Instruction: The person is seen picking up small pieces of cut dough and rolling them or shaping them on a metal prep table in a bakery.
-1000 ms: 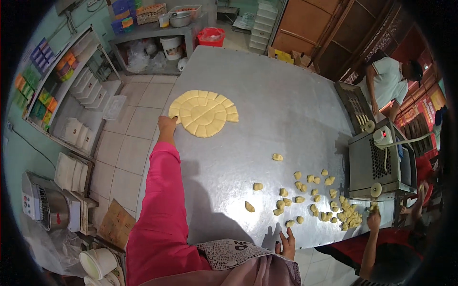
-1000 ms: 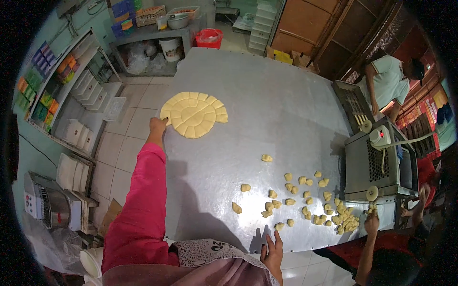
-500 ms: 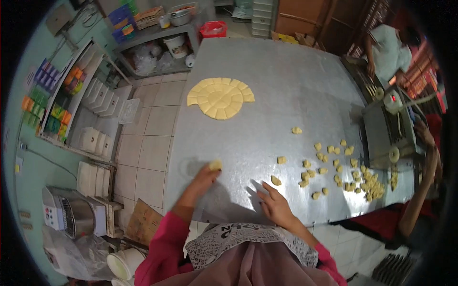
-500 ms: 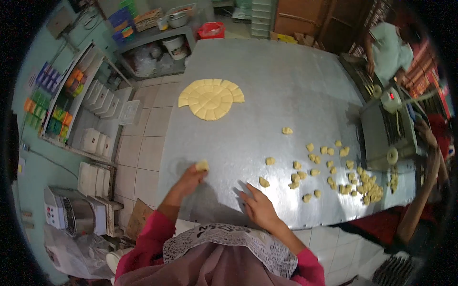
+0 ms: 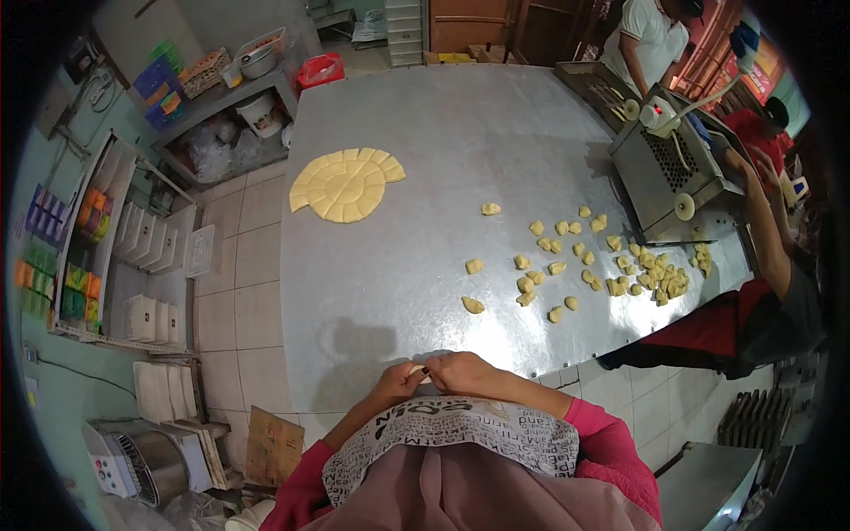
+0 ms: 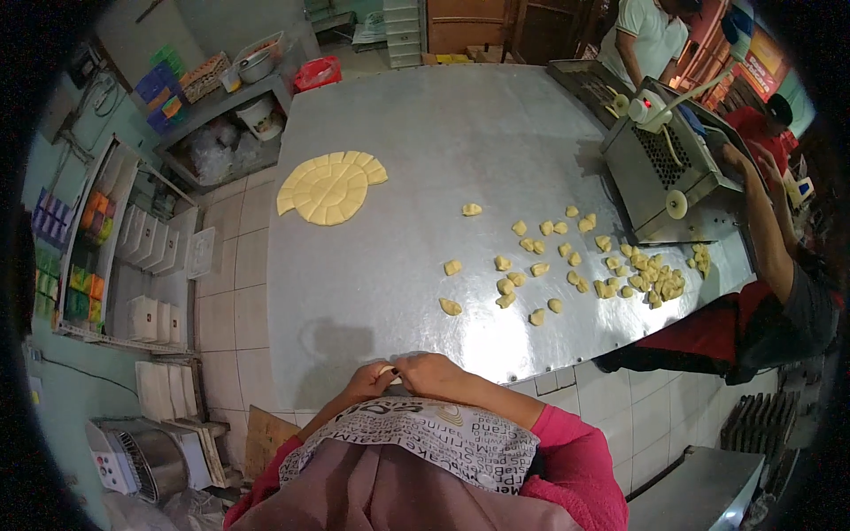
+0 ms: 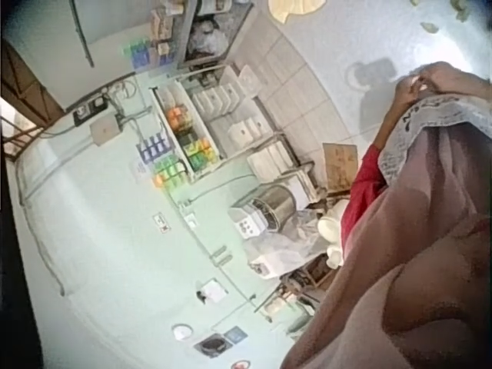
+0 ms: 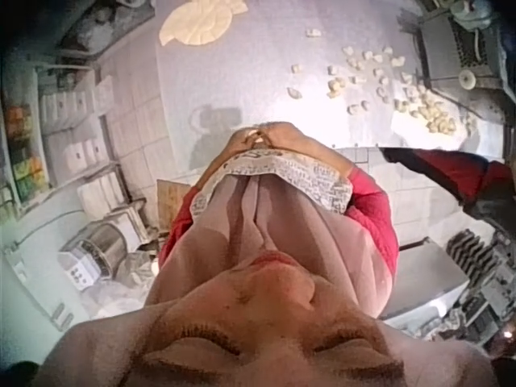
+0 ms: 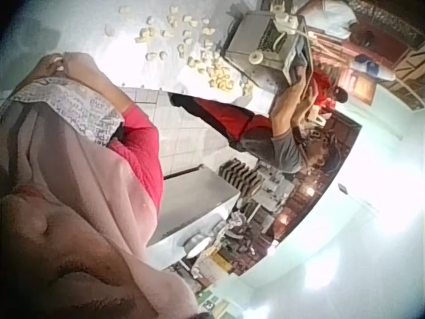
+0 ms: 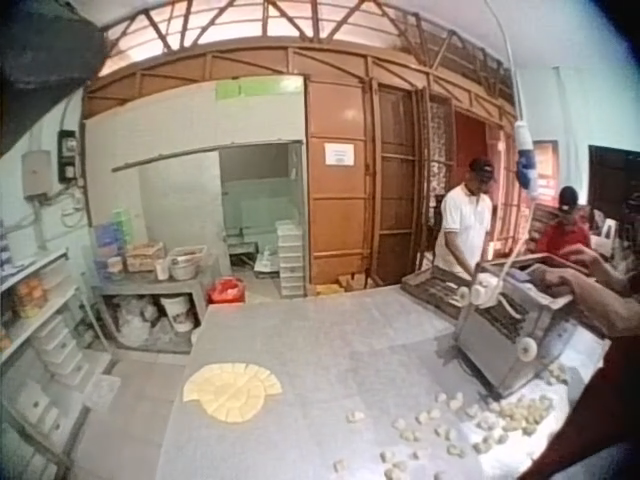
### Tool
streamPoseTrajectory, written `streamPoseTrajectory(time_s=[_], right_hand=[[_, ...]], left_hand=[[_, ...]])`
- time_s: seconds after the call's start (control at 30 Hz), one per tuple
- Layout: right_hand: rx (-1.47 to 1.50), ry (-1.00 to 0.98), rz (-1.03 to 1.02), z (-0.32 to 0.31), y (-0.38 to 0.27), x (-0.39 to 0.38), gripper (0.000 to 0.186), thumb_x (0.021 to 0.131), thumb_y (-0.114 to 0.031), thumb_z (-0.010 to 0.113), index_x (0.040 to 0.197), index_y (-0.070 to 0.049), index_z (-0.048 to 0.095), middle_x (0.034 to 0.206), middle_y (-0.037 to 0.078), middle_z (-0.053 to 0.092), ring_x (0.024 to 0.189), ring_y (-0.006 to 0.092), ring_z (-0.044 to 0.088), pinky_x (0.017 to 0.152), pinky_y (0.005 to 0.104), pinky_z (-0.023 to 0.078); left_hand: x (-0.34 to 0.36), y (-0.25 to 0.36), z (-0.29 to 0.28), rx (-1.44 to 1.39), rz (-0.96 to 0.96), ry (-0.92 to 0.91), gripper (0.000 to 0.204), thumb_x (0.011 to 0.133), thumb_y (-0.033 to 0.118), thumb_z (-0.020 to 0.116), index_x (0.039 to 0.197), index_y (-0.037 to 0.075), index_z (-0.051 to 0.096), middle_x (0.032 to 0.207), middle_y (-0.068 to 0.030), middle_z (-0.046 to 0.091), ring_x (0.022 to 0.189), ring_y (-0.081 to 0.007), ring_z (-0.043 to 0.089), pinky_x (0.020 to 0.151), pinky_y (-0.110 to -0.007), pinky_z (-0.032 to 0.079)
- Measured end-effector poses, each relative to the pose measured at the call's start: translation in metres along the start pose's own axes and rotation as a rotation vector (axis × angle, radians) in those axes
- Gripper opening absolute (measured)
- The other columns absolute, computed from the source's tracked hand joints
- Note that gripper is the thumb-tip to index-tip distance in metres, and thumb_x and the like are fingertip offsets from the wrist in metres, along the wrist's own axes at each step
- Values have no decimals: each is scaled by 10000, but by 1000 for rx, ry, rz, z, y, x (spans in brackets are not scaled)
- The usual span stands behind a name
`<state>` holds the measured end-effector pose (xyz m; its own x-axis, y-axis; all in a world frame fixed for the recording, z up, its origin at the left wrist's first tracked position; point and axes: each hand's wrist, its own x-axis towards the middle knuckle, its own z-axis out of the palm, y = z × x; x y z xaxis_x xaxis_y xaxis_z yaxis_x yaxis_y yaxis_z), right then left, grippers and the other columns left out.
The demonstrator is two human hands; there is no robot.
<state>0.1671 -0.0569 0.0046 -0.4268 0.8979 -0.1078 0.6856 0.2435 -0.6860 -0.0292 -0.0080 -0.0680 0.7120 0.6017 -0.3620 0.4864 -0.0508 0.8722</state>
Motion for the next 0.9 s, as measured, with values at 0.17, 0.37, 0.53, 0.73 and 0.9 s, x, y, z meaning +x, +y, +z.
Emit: streamPoseTrajectory(time_s=[0.17, 0.37, 0.53, 0.73, 0.9], right_hand=[[191, 125, 156, -9, 16, -38, 152, 786, -142, 547, 815, 2, 586, 736, 185, 617, 714, 320, 637, 641, 404, 501], [1666, 820, 264, 25, 65, -40, 348, 955, -394, 427, 1141, -99, 419, 1149, 115, 555, 1038, 285, 564, 808, 434, 512], [1722, 931, 533, 2, 100, -36, 199, 946, -351, 489, 1006, -163, 513, 777, 27, 591, 522, 99, 499, 384, 215, 362], [627, 1373, 561, -64, 174, -103, 393, 919, -354, 532, 1098, -8, 585, 1063, 123, 605, 970, 225, 578, 869, 319, 432], [43, 1199, 499, -44, 199, -110, 496, 774, -61, 556, 1257, 14, 473, 1426, 227, 347, 1363, 351, 270, 1113, 421, 188]], left_hand=[[32, 8, 3, -276, -13, 203, 214, 940, 171, 507, 1060, 12, 583, 835, -96, 628, 771, -182, 598, 717, -318, 475], [72, 67, 13, 471, 621, -10, 547, 804, 320, 673, 1308, 182, 511, 1432, -213, 315, 1341, -450, 221, 1089, -573, 155], [99, 83, 6, 518, 652, 16, 758, 758, 483, 686, 1391, 182, 398, 1522, -219, 45, 1370, -490, 78, 1055, -655, 88], [196, -23, -186, 447, 413, 932, 480, 828, 165, 655, 1258, 21, 499, 1300, -237, 476, 1215, -389, 443, 1025, -445, 357], [241, -69, -323, 360, -14, 1213, 568, 842, 142, 610, 1329, -47, 387, 1253, -260, 510, 1153, -397, 494, 989, -413, 401]])
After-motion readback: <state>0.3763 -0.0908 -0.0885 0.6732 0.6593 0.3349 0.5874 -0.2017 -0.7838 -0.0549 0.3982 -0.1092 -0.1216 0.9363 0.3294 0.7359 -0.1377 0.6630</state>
